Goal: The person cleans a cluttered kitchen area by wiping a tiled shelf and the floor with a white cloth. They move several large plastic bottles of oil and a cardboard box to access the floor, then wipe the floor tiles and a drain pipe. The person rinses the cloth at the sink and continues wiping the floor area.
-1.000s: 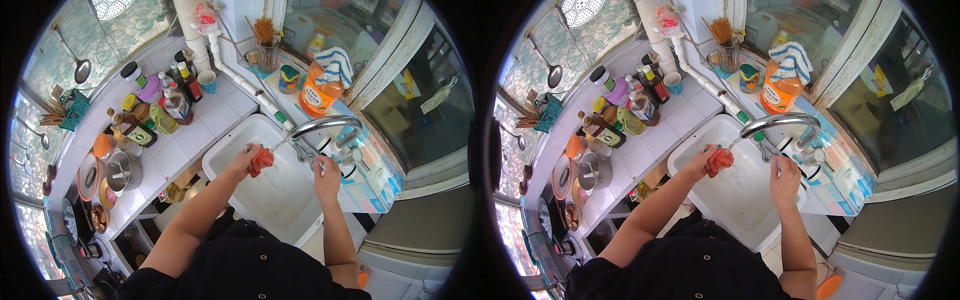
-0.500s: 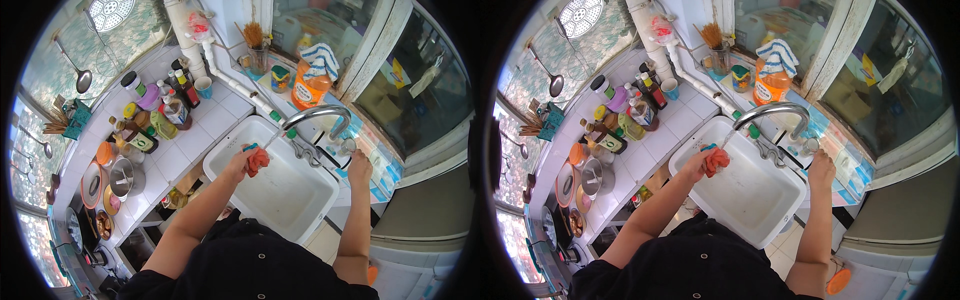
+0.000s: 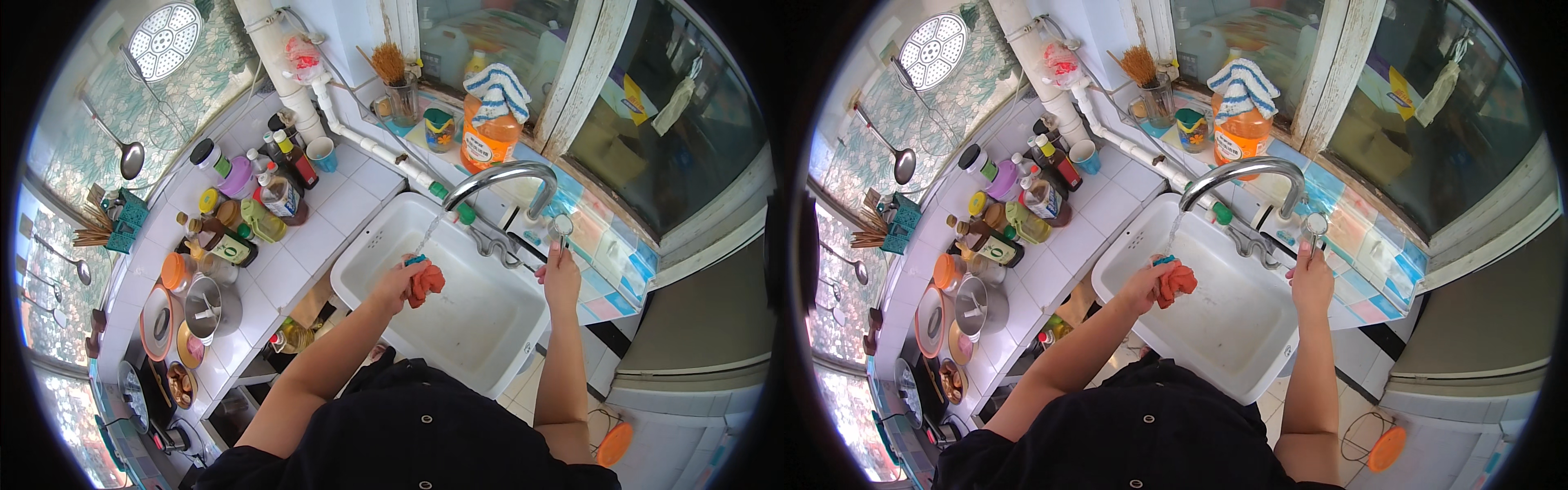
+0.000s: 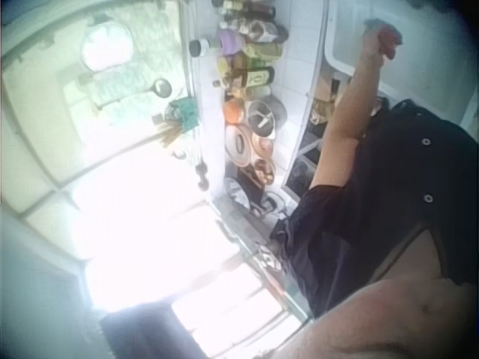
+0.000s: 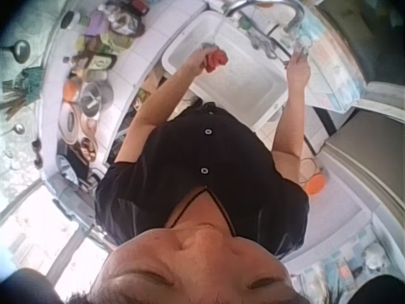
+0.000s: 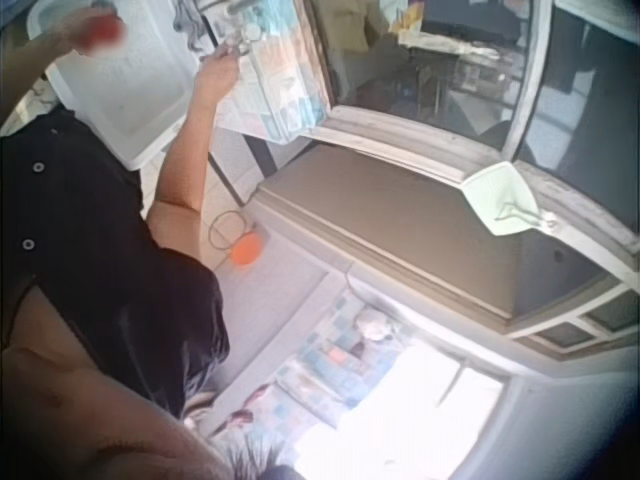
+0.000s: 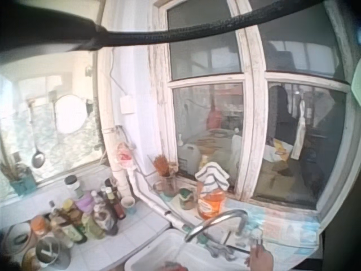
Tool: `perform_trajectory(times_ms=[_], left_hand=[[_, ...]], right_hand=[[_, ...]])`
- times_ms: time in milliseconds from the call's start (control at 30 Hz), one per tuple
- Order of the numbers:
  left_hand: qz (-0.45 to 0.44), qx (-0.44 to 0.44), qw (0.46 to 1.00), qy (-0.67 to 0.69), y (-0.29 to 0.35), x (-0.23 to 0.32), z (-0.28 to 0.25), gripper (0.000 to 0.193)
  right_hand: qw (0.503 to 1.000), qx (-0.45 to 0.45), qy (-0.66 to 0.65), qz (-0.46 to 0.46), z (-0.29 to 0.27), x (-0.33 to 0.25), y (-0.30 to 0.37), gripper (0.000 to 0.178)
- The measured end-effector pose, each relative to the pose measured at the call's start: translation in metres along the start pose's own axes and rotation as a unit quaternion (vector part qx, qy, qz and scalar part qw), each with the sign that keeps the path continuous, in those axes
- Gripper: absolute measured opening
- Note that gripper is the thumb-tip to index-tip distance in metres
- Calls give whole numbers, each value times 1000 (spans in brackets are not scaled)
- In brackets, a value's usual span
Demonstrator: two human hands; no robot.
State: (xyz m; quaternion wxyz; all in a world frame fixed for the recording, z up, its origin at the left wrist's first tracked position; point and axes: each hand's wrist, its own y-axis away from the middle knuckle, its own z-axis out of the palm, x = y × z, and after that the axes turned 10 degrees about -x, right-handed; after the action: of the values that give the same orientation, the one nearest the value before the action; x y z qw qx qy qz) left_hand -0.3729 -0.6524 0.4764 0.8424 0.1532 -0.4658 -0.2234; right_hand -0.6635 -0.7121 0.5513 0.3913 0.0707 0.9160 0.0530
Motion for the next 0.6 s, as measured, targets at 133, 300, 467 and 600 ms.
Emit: perform_trajectory(times_ms=[133,300,467,600], left_hand=[[16,-33,999,-39,-4,-4,18,34],[-33,-54,995,-80,7,13,59,28],[64,21,986,-151,0,11,63,41],[-23,69,997,32,7,10,58,46]], right_hand=[[915,-203,-348,23,55,42,28,56],[788,-381,-483,8,113,7,45,59],[784,-307,-538,22,145,-2,33,53],[877,-196,-419,-131,139,-13,43,50]])
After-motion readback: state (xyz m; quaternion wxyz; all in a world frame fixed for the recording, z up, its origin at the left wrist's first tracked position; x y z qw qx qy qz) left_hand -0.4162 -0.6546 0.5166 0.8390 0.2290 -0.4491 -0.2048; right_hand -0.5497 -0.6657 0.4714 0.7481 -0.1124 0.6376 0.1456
